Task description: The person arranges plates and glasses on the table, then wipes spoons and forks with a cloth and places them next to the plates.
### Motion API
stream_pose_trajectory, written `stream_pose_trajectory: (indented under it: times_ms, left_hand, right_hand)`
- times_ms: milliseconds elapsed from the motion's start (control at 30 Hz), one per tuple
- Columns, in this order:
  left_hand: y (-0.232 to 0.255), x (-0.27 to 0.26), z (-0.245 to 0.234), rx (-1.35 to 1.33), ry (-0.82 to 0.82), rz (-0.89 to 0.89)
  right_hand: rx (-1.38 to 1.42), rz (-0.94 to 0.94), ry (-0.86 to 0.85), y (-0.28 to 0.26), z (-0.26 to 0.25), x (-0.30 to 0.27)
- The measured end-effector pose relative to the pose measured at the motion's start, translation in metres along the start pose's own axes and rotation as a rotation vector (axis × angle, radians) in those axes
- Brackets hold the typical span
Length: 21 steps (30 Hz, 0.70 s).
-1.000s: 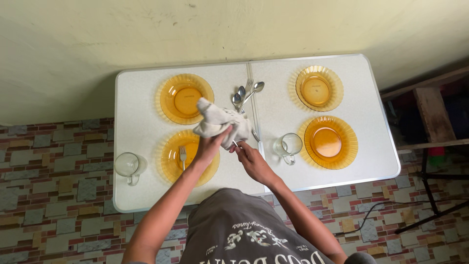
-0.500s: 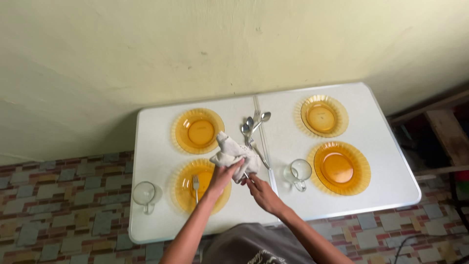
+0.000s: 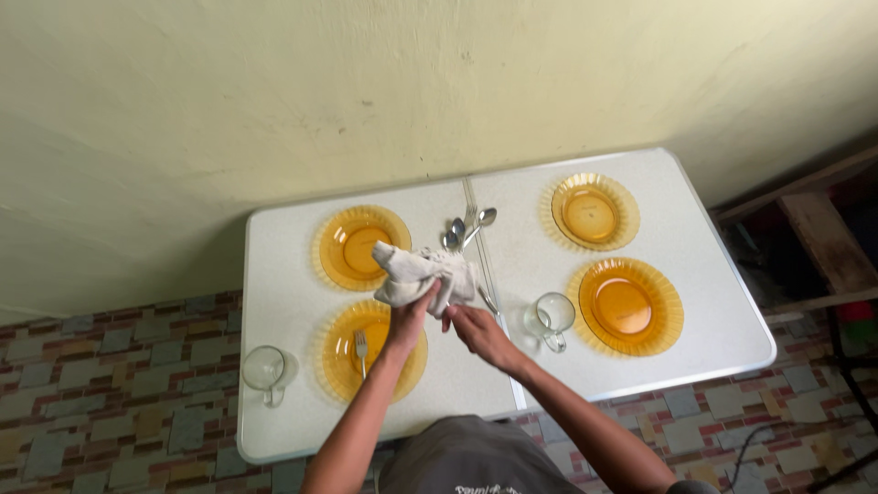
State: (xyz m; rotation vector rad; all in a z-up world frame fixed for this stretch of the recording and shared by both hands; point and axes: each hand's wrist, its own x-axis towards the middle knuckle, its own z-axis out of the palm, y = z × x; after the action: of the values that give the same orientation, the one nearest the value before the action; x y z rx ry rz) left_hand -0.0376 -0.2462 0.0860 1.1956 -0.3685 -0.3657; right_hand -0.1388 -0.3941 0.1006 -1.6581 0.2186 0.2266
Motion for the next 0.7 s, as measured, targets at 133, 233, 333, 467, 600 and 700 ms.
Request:
stream_pose_trajectory:
  times_ms: [133, 233, 333, 467, 600, 700]
  left_hand:
    - [0.0, -0.014, -0.014, 0.033, -0.1, -0.135]
    - [0.004, -0.019, -0.03, 0.255, -0.148, 0.052]
    - [-0.006, -0.023, -0.026, 0.044, 0.066, -0.047]
    - [-0.02, -0.036, -0.019, -0.284, 0.103, -0.287]
    - [-0.014, -0.022, -0.03, -0.016, 0.109, -0.047]
    - [-0.007, -0.021, -0.021, -0.003, 0.134, -0.039]
  right_hand:
    - [0.053, -0.008, -0.138, -0.02, -0.01, -0.006]
    - [0.053, 0.022, -0.168, -0.017, 0.002, -0.021]
    - [0.057, 0.006, -0.139, -0.02, 0.013, -0.024]
    - [-0.112, -0.071, -0.065, -0.022, 0.015, -0.023]
    - [-0.093, -0.014, -0.084, -0.027, 0.014, -0.032]
    - [-0.013, 0.07, -0.09, -0.029, 0.016, -0.034]
